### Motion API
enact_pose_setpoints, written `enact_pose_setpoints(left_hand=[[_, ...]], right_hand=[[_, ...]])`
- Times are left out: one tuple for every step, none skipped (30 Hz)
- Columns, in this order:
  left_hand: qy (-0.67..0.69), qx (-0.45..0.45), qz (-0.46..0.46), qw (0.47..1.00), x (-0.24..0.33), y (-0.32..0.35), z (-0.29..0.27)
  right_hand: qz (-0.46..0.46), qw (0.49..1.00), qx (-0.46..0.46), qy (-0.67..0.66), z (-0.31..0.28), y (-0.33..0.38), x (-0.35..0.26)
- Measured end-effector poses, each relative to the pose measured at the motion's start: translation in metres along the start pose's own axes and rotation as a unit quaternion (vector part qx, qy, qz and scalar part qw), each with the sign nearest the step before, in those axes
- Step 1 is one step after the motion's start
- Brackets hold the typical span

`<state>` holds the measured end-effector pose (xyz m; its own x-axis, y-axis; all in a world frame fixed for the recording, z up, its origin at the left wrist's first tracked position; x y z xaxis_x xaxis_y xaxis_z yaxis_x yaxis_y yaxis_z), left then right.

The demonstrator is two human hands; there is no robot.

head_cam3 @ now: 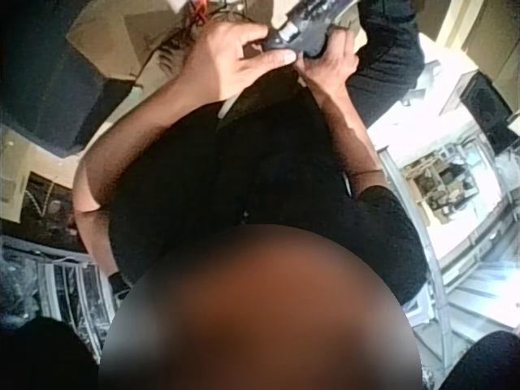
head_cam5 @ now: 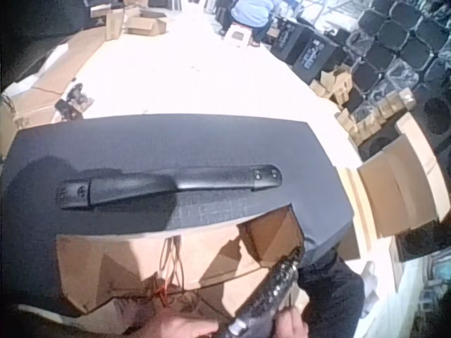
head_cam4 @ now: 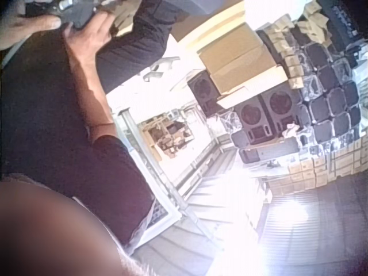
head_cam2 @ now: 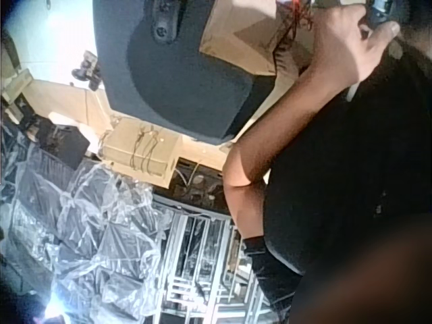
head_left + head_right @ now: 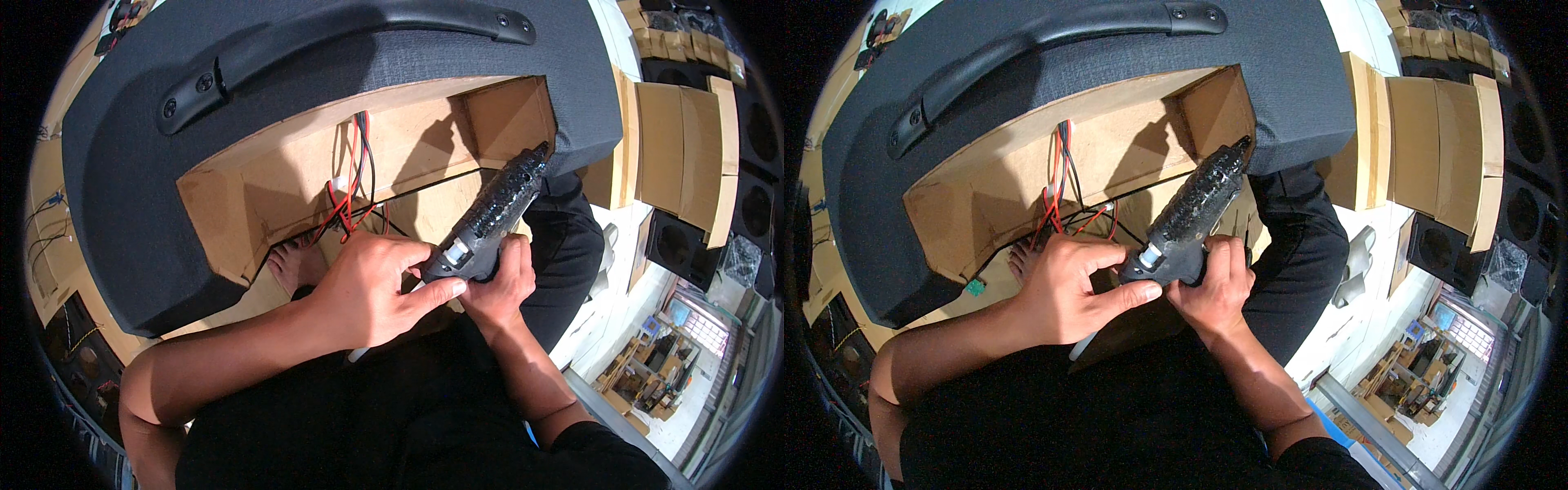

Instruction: The person uses a hot glue gun to apply glue to the edges of a black speaker enclosure. They are working on the interior seams and corners of the box, which contains visible wiring.

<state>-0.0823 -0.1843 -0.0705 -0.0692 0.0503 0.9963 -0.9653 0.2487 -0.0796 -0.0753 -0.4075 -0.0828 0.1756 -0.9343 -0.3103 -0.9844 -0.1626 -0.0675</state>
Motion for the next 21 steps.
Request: enact_pose_setpoints(left_hand=[[-0.003,-0.005,-0.006,1.0,0.001,0.0,0.0],[-0.006,-0.009,-0.013,1.0,0.003,0.0,0.0],[-0.009,-0.014,-0.019,1.0,0.004,0.0,-0.001],[-0.008,-0.018,-0.021,1.0,0.005,0.0,-0.001],[-0.008,-0.022,-0.024,0.999,0.005,0.0,-0.002],[-0.007,-0.025,-0.027,0.999,0.005,0.0,-0.003],[-0.001,-0.019,-0.022,1.0,0.005,0.0,-0.002],[0.006,-0.013,-0.018,1.0,0.005,0.0,-0.001],[0.013,-0.007,-0.014,1.0,0.004,0.0,-0.001],[0.006,-0.006,-0.002,1.0,0.003,0.001,-0.001],[-0.001,-0.005,0.01,1.0,0.003,0.001,-0.001],[-0.008,-0.003,0.022,1.0,0.002,0.001,-0.001],[-0.009,-0.004,0.015,1.0,0.002,0.002,-0.002],[-0.009,-0.005,0.007,1.0,0.002,0.002,-0.002],[-0.009,-0.006,-0.001,1.0,0.003,0.002,-0.003],[0.0,0.003,0.003,1.0,0.003,0.001,-0.003],[0.009,0.012,0.006,1.0,0.005,0.0,-0.004],[0.018,0.021,0.01,1.0,0.005,-0.001,-0.005],[0.013,0.026,0.02,0.999,0.004,-0.002,-0.004],[0.008,0.031,0.03,0.999,0.002,-0.003,-0.003],[0.003,0.036,0.04,0.999,0.001,-0.003,-0.003]], right_hand=[[0.001,1.0,-0.001,0.002,0.0,0.001,0.0],[-0.004,1.0,0.003,-0.003,0.0,0.0,0.001],[-0.009,1.0,0.008,-0.007,0.0,0.0,0.001],[-0.015,1.0,0.012,-0.011,0.0,0.0,0.001],[-0.014,1.0,0.013,-0.012,0.0,0.0,0.001],[-0.013,1.0,0.015,-0.012,0.0,0.0,0.0],[-0.012,1.0,0.016,-0.012,0.0,0.001,0.0],[-0.01,1.0,0.013,-0.011,0.0,0.001,0.0],[-0.009,1.0,0.009,-0.009,-0.001,0.002,0.0],[-0.007,1.0,0.005,-0.008,-0.001,0.002,0.001],[-0.01,1.0,0.003,-0.009,-0.001,0.002,0.001],[-0.013,1.0,0.0,-0.011,-0.001,0.002,0.002],[-0.016,1.0,-0.003,-0.012,-0.001,0.002,0.003],[-0.018,1.0,-0.002,-0.011,-0.002,0.001,0.002],[-0.021,1.0,-0.001,-0.009,-0.002,-0.001,-0.001],[-0.023,1.0,0.0,-0.007,-0.003,-0.003,-0.002],[-0.025,1.0,-0.002,-0.01,-0.003,-0.004,-0.002],[-0.026,1.0,-0.003,-0.013,-0.002,-0.005,-0.002],[-0.027,0.999,-0.004,-0.016,-0.002,-0.006,-0.002],[-0.027,1.0,-0.003,-0.014,-0.002,-0.008,-0.003],[-0.026,1.0,-0.002,-0.011,-0.002,-0.009,-0.004]])
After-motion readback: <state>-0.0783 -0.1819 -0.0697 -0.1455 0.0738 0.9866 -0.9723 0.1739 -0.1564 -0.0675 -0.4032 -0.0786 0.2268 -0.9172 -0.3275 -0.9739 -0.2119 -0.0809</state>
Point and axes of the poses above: each hand's wrist, its own y-axis away from the middle knuckle, its own z-axis out of the palm, x = y × z, the point moved 1 cm from there along -y, towards the middle knuckle, and after that the axes turned 8 degrees about z, right-handed, at the moved point
